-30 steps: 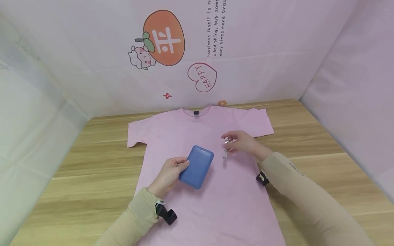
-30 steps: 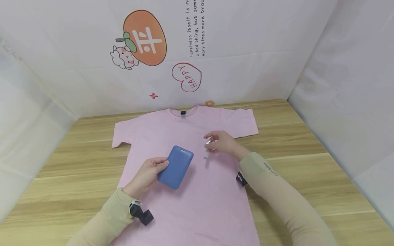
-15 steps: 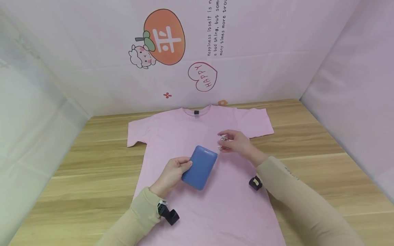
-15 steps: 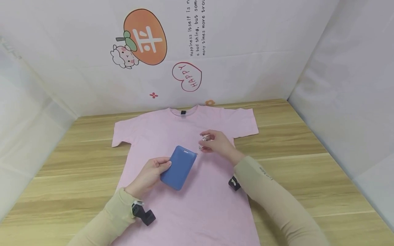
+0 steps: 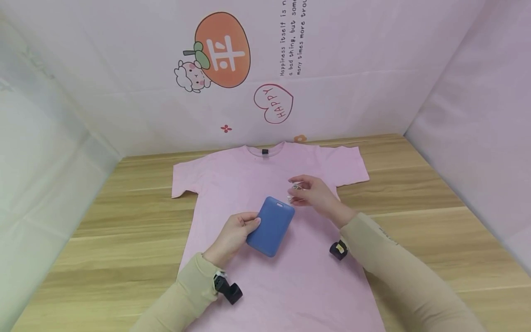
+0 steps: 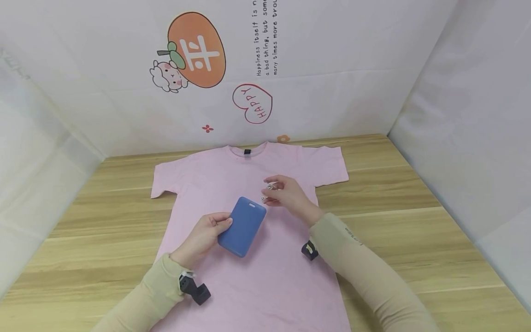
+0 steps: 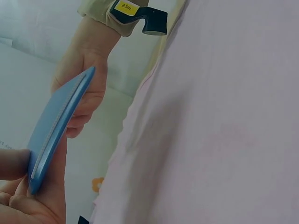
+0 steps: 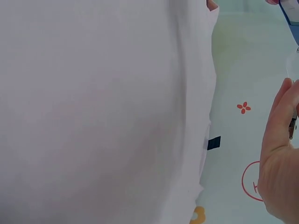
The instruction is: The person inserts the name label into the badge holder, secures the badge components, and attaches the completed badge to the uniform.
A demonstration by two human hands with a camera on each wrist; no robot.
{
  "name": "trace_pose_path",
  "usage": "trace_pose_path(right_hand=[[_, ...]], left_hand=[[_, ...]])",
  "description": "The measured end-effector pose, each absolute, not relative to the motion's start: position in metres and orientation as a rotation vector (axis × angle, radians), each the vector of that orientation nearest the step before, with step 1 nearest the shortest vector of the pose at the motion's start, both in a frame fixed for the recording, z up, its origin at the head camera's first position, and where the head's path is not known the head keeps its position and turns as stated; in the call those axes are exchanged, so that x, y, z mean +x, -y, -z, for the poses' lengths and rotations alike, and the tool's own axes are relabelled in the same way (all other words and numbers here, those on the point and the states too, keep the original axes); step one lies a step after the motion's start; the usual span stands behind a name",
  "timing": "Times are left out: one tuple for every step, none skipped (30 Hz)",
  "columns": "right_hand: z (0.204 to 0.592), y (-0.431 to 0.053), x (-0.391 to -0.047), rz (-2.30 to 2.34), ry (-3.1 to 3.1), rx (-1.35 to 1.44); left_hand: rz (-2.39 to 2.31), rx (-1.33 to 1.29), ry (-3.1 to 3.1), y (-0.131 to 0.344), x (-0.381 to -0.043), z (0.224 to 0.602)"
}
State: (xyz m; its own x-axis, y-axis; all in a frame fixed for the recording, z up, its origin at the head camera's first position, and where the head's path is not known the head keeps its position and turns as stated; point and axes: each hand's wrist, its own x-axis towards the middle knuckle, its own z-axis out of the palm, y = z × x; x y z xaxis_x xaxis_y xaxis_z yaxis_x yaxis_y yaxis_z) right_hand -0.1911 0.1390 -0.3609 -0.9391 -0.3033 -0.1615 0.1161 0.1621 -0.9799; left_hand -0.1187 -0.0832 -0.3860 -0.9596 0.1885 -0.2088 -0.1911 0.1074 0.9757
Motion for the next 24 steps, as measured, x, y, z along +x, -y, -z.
trace_pose_path(right_hand=[[0.3607,-0.1389,-0.1909,1.843,-2.122,-0.170],[0.3608,-0.1389,-0.1908,1.848,-2.118,-0.164],[0.3609,-0.1390,-0.1909,1.854,-2.113,-0.159],[0.3611,-0.1391,-0.1911,1.863,-2.105,-0.154],[0.3614,-0.1393,-0.1913,1.870,-2.099,-0.151],[0.3617,-0.1395,-0.1915,1.876,-2.094,-0.151],[0.3620,-0.1397,-0.1917,1.880,-2.091,-0.153],[0.3625,-0.1398,-0.1919,1.883,-2.087,-0.155],[0.3628,-0.1399,-0.1922,1.888,-2.081,-0.155],[0.3635,-0.1399,-0.1926,1.892,-2.075,-0.156],[0.3642,-0.1398,-0.1930,1.894,-2.069,-0.156],[0.3648,-0.1396,-0.1933,1.895,-2.065,-0.160],[0.3654,-0.1393,-0.1936,1.895,-2.061,-0.163],[0.3655,-0.1389,-0.1938,1.895,-2.057,-0.163],[0.3656,-0.1384,-0.1938,1.892,-2.056,-0.165],[0.3656,-0.1378,-0.1937,1.888,-2.054,-0.167],[0.3653,-0.1372,-0.1934,1.882,-2.054,-0.169],[0.3649,-0.1366,-0.1930,1.875,-2.055,-0.172],[0.3642,-0.1359,-0.1926,1.872,-2.053,-0.168],[0.3636,-0.1354,-0.1921,1.866,-2.052,-0.171],[0.3629,-0.1349,-0.1916,1.861,-2.053,-0.170],[0.3622,-0.1343,-0.1912,1.857,-2.050,-0.171],[0.3615,-0.1338,-0.1907,1.854,-2.048,-0.170],[0.3608,-0.1334,-0.1903,1.852,-2.048,-0.171]], left_hand=[[-1.928,-0.003,-2.105,0.0830,-0.1187,0.3861],[-1.929,-0.001,-2.106,0.0829,-0.1186,0.3860],[-1.928,0.000,-2.106,0.0828,-0.1185,0.3861],[-1.926,0.001,-2.108,0.0827,-0.1184,0.3861],[-1.924,0.002,-2.111,0.0825,-0.1183,0.3860],[-1.922,0.004,-2.114,0.0824,-0.1182,0.3859],[-1.920,0.005,-2.116,0.0823,-0.1181,0.3857],[-1.918,0.005,-2.118,0.0822,-0.1179,0.3855],[-1.914,0.004,-2.118,0.0821,-0.1179,0.3855],[-1.913,0.005,-2.118,0.0821,-0.1180,0.3854],[-1.912,0.007,-2.115,0.0820,-0.1182,0.3854],[-1.910,0.008,-2.114,0.0819,-0.1184,0.3856],[-1.909,0.009,-2.112,0.0819,-0.1186,0.3858],[-1.907,0.011,-2.112,0.0819,-0.1188,0.3860],[-1.906,0.015,-2.110,0.0818,-0.1189,0.3862],[-1.906,0.017,-2.110,0.0818,-0.1190,0.3862],[-1.905,0.018,-2.110,0.0817,-0.1192,0.3863],[-1.903,0.018,-2.111,0.0817,-0.1192,0.3863],[-1.903,0.018,-2.111,0.0816,-0.1192,0.3863],[-1.903,0.018,-2.114,0.0815,-0.1192,0.3863],[-1.902,0.017,-2.115,0.0813,-0.1193,0.3863],[-1.902,0.014,-2.117,0.0812,-0.1195,0.3863],[-1.903,0.011,-2.119,0.0811,-0.1195,0.3864],[-1.903,0.006,-2.120,0.0810,-0.1195,0.3864]])
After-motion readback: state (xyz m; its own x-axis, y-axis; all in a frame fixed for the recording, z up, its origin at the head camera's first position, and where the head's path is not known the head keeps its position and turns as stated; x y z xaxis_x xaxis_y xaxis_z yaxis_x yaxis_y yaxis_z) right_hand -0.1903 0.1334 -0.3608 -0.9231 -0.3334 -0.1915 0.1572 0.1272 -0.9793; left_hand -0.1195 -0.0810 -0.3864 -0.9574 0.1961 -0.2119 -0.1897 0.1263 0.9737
